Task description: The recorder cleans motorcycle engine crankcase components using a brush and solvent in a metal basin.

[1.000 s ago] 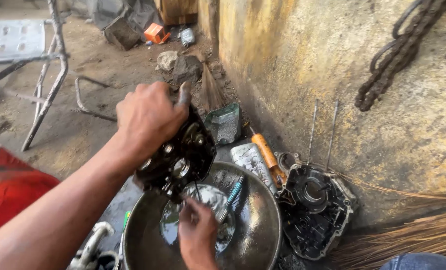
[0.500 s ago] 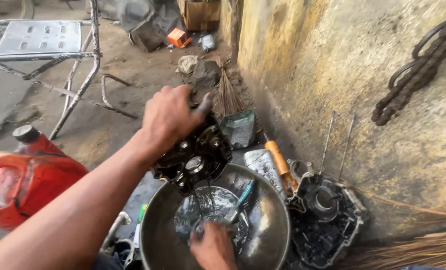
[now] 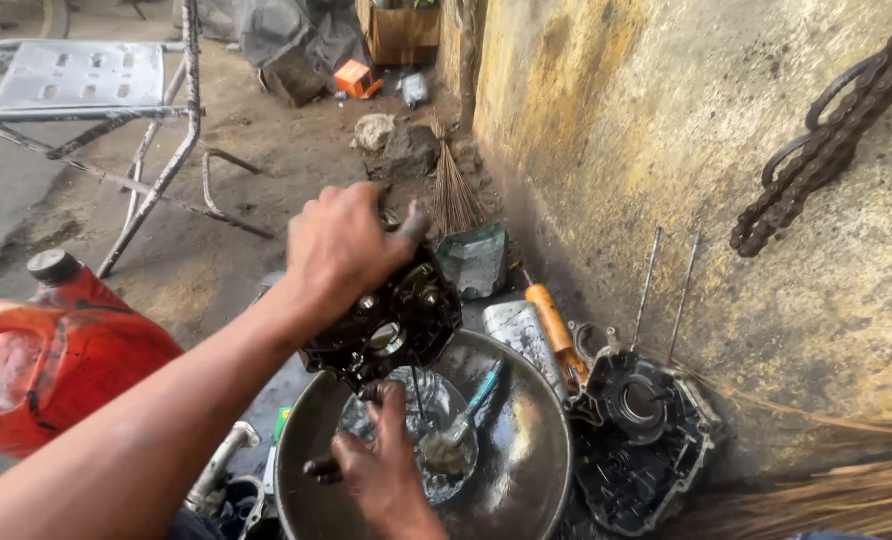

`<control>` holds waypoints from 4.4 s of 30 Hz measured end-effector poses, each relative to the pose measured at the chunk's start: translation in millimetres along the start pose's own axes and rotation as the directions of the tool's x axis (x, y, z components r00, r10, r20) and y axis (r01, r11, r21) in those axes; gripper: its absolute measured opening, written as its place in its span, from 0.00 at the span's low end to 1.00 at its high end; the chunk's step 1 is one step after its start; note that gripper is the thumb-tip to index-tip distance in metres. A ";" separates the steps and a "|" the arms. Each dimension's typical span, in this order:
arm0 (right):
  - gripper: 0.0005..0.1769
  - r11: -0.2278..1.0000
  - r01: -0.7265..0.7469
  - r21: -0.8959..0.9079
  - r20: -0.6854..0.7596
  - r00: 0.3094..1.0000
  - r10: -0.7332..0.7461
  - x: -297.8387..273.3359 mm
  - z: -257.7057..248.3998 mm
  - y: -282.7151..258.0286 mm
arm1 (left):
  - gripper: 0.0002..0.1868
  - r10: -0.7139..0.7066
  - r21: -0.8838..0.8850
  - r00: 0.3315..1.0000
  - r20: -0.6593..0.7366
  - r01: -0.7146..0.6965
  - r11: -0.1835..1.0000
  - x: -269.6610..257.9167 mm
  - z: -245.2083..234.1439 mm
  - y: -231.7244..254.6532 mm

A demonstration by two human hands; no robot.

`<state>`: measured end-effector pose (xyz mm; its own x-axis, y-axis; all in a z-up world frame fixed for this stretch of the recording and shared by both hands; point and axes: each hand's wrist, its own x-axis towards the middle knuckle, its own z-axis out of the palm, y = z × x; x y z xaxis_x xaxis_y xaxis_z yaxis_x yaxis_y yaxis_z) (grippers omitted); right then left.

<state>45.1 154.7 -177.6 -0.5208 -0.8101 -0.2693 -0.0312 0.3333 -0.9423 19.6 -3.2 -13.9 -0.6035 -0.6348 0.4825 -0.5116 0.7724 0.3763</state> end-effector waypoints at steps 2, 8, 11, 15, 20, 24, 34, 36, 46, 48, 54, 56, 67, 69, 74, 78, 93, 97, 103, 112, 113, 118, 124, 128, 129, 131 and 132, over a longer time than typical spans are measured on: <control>0.48 0.984 -0.055 0.171 -0.020 0.998 0.059 0.2 -4.4 -5.5 | 0.34 -0.006 -0.013 1.000 -0.029 0.005 1.000 3.1 3.3 2.0; 0.41 0.994 -0.067 -0.092 -0.047 0.997 0.062 6.8 12.4 28.0 | 0.33 -0.004 0.000 1.000 0.027 0.004 1.000 -4.2 -7.5 7.2; 0.37 0.985 -0.124 0.122 -0.064 0.989 0.132 -1.4 17.4 -7.1 | 0.34 -0.019 -0.008 0.995 0.094 0.020 1.000 -2.2 -3.0 5.7; 0.46 0.952 -0.116 0.283 -0.077 0.987 0.144 6.1 14.4 -3.3 | 0.33 0.003 -0.013 1.000 -0.009 -0.003 1.000 -1.1 4.2 6.3; 0.36 0.965 -0.018 -0.261 -0.077 0.997 -0.002 30.6 3.7 61.6 | 0.32 0.013 0.001 1.000 -0.007 -0.013 1.000 -4.4 -7.1 11.2; 0.30 0.990 0.003 -0.141 -0.147 0.989 -0.024 17.3 10.6 33.5 | 0.31 -0.008 -0.003 1.000 0.027 0.008 1.000 -10.0 -5.7 13.9; 0.26 0.914 0.201 -0.351 -0.051 0.971 -0.233 43.8 -9.4 67.0 | 0.32 0.043 0.017 0.998 -0.043 -0.042 0.999 0.5 -1.9 7.5; 0.28 0.939 0.162 -0.304 -0.041 0.982 -0.183 22.0 -8.3 22.1 | 0.32 0.022 0.014 1.000 -0.010 -0.022 1.000 -0.7 -5.3 6.8; 0.51 0.805 0.178 -0.566 0.127 0.984 -0.128 48.7 -25.7 31.3 | 0.30 0.083 -0.068 0.993 0.083 -0.077 0.995 -3.4 -9.4 34.1; 0.54 0.831 0.169 -0.530 0.111 0.985 -0.129 38.7 -31.7 12.2 | 0.30 0.100 -0.077 0.993 0.056 -0.096 0.992 -4.3 -2.1 38.3; 0.52 0.976 0.198 -0.095 -0.157 0.965 -0.211 30.8 -25.1 26.0 | 0.32 0.105 -0.046 0.994 0.014 -0.105 0.993 3.1 5.7 50.9; 0.45 0.982 0.184 0.034 -0.241 0.955 -0.171 17.3 -25.5 13.1 | 0.32 0.073 -0.041 0.996 0.058 -0.070 0.997 0.3 5.6 52.1; 0.23 0.719 0.300 -0.626 0.061 0.939 -0.339 33.1 -42.1 -5.5 | 0.34 0.073 -0.013 0.997 0.017 -0.073 0.997 6.8 10.1 39.4; 0.19 0.615 0.321 -0.720 0.116 0.930 -0.349 53.1 -39.1 7.5 | 0.34 0.099 -0.012 0.995 -0.001 -0.099 0.995 9.4 12.1 33.4; 0.17 0.258 0.488 -0.834 0.267 0.766 -0.585 57.5 -54.3 14.9 | 0.33 0.100 -0.044 0.994 -0.044 -0.101 0.994 13.4 7.1 37.6; 0.25 0.280 0.532 -0.799 0.290 0.750 -0.595 49.4 -57.9 4.2 | 0.32 0.028 -0.041 0.994 0.104 -0.024 0.999 7.1 -2.8 37.0; 0.23 0.419 0.439 -0.795 0.069 0.752 -0.656 42.0 -69.0 33.3 | 0.34 0.131 -0.062 0.991 0.024 -0.130 0.990 19.2 7.3 47.1; 0.19 0.567 0.315 -0.761 -0.090 0.815 -0.573 47.7 -70.0 81.0 | 0.33 0.033 -0.077 0.983 0.179 -0.019 0.997 19.6 8.4 37.9; 0.24 0.641 0.312 -0.701 -0.003 0.898 -0.440 81.7 -54.5 94.3 | 0.35 -0.017 -0.011 0.998 0.053 0.017 1.000 30.4 17.2 12.1; 0.20 0.655 0.344 -0.673 0.095 0.918 -0.384 58.9 -41.2 60.9 | 0.34 0.002 -0.034 0.999 0.032 -0.001 0.999 33.7 24.5 -1.7; 0.20 0.655 0.337 -0.676 0.086 0.919 -0.384 58.1 -43.3 64.1 | 0.34 0.009 -0.040 0.999 0.032 -0.008 0.999 31.8 22.9 0.6; 0.15 0.603 0.366 -0.709 0.083 0.892 -0.443 66.5 -49.8 80.7 | 0.34 -0.066 -0.014 0.994 0.087 0.068 0.998 30.8 13.8 10.8; 0.31 0.673 0.393 -0.626 0.021 0.872 -0.490 53.2 -52.4 58.5 | 0.34 -0.030 -0.051 0.997 0.066 0.033 0.998 37.6 13.6 -0.1; 0.34 0.668 0.354 -0.655 0.060 0.905 -0.421 64.1 -56.9 52.9 | 0.33 -0.122 0.020 0.979 0.166 0.120 0.993 37.5 7.4 -4.0; 0.30 0.670 0.348 -0.655 0.132 0.927 -0.352 64.1 -57.1 47.8 | 0.34 -0.156 0.041 0.971 0.179 0.151 0.988 37.6 6.5 -6.3; 0.25 0.672 0.342 -0.657 0.201 0.938 -0.281 61.5 -56.4 45.6 | 0.34 -0.188 0.062 0.964 0.190 0.179 0.982 37.3 8.5 -15.8; 0.25 0.694 0.359 -0.623 0.232 0.933 -0.275 59.1 -55.7 48.3 | 0.35 -0.178 0.058 0.971 0.162 0.171 0.984 37.1 11.5 -22.8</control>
<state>-34.7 149.7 -228.0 -0.2798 -0.9593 -0.0384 -0.7407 0.2411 -0.6271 1.8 -44.6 -13.8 -0.5939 -0.7569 0.2728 -0.6416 0.6502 0.4070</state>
